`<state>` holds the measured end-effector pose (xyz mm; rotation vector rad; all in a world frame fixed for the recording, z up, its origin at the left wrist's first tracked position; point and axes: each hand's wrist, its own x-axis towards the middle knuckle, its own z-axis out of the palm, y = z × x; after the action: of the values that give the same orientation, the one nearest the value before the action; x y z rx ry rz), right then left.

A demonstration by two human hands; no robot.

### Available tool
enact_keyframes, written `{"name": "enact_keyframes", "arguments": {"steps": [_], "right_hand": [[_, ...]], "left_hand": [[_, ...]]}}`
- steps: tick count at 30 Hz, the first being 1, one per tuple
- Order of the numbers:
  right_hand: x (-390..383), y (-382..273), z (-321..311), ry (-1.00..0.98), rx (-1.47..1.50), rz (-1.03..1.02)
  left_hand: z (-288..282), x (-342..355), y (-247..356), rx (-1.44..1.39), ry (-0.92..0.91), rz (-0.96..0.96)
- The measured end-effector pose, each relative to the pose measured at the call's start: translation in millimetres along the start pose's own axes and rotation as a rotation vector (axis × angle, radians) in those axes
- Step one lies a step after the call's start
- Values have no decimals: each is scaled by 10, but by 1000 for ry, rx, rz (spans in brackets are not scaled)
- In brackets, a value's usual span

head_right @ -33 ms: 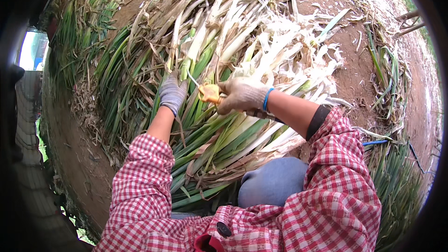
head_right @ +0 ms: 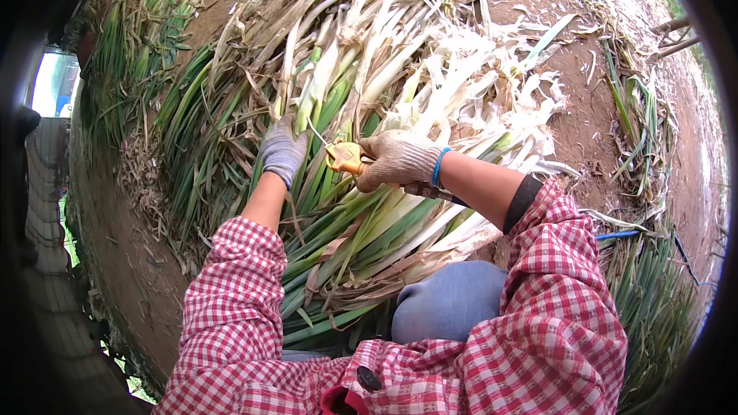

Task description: The person sits on the ground and uses a small knife to trim the outer layers of long green leaves, likely leeks or onions. They repeatedly peel and cut the leaves, discarding the trimmed parts onto the ground.

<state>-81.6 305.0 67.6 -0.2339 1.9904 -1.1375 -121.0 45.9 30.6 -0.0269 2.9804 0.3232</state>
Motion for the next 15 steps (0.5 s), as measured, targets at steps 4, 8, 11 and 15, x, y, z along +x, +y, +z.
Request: {"name": "enact_keyframes", "arguments": {"steps": [4, 8, 11, 15], "right_hand": [[-81, -89, -88, -153, 157, 81], [9, -20, -196, -83, 157, 65], [92, -34, -443, 44, 148, 124], [319, 179, -749, 236, 40, 53]], "left_hand": [[139, 180, -39, 63, -73, -85], [89, 350, -75, 36, -261, -107], [-84, 306, 103, 114, -347, -185], [-53, 277, 139, 172, -348, -117]]}}
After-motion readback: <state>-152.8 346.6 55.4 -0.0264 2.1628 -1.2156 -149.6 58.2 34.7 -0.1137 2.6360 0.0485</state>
